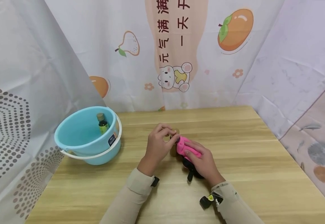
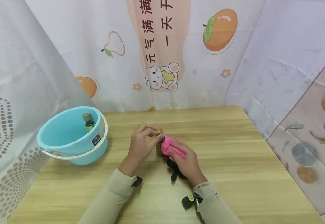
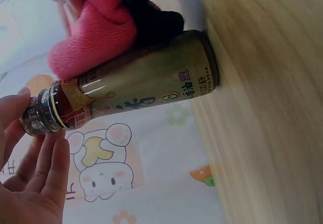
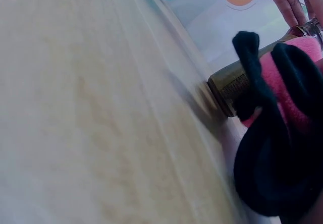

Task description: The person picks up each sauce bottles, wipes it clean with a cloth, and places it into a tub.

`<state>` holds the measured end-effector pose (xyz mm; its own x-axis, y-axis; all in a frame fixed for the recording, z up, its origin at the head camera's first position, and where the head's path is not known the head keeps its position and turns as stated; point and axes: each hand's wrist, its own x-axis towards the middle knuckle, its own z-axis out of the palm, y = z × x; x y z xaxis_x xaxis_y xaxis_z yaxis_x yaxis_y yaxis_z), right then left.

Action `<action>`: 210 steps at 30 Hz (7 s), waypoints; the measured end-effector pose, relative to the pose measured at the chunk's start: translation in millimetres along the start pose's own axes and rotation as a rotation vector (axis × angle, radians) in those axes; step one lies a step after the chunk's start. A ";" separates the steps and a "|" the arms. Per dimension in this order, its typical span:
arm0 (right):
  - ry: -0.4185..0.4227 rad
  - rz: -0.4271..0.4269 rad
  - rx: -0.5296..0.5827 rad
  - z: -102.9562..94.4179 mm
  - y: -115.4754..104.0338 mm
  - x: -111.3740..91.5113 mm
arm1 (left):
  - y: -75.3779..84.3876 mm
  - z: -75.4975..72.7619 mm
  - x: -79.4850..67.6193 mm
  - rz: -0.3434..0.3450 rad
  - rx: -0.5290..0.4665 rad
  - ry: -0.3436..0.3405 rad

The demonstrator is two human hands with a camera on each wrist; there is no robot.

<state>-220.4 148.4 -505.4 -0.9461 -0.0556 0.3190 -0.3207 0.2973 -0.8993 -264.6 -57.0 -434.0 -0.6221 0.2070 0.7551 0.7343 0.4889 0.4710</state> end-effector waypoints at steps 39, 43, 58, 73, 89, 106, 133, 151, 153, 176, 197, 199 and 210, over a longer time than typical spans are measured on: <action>0.014 0.016 0.008 -2.2 -1.7 -1.5 | 1.9 -0.9 1.0 0.075 -0.026 -0.041; 0.001 0.027 -0.035 -2.5 -2.5 -1.2 | 2.4 -1.2 0.6 0.076 -0.016 -0.036; -0.023 0.081 -0.153 -3.8 -7.3 -1.2 | 2.8 0.7 0.2 0.054 0.027 -0.001; 0.085 -0.075 -0.005 2.6 -13.1 -4.6 | 2.5 1.2 -2.8 0.028 0.062 0.011; 0.042 -0.190 -0.189 1.5 -11.9 -5.7 | 6.8 0.2 -2.0 0.017 0.087 0.035; -0.018 0.158 -0.199 -2.2 -9.4 -4.1 | 3.1 0.1 -1.0 0.066 -0.010 -0.016; 0.064 -0.015 0.035 -0.9 -14.5 -4.9 | 4.4 -0.8 -1.2 0.059 -0.012 -0.074; -0.013 0.105 -0.084 -3.0 -7.8 -6.3 | 4.8 -1.4 -0.1 0.039 0.001 -0.092; -0.014 0.124 -0.089 -3.2 -7.9 -6.6 | 5.5 -1.3 0.1 0.032 0.011 -0.090; 0.065 0.008 -0.080 2.2 -9.9 -7.5 | 8.1 -2.0 -0.3 0.048 0.092 -0.016; 0.077 -0.019 0.013 4.0 -7.2 -6.6 | 6.4 -3.2 0.8 0.090 0.058 -0.067; 0.062 0.000 0.000 3.7 -5.8 -6.4 | 6.7 -3.3 0.7 0.088 0.058 -0.068; 0.023 0.077 -0.079 1.9 -7.0 -7.6 | 6.7 -3.4 -0.5 -0.059 -0.036 -0.102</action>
<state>-211.0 144.9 -502.2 -0.9663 -0.0081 0.2573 -0.2415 0.3744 -0.8952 -258.4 -56.7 -429.7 -0.6880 0.2649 0.6757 0.7034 0.4724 0.5310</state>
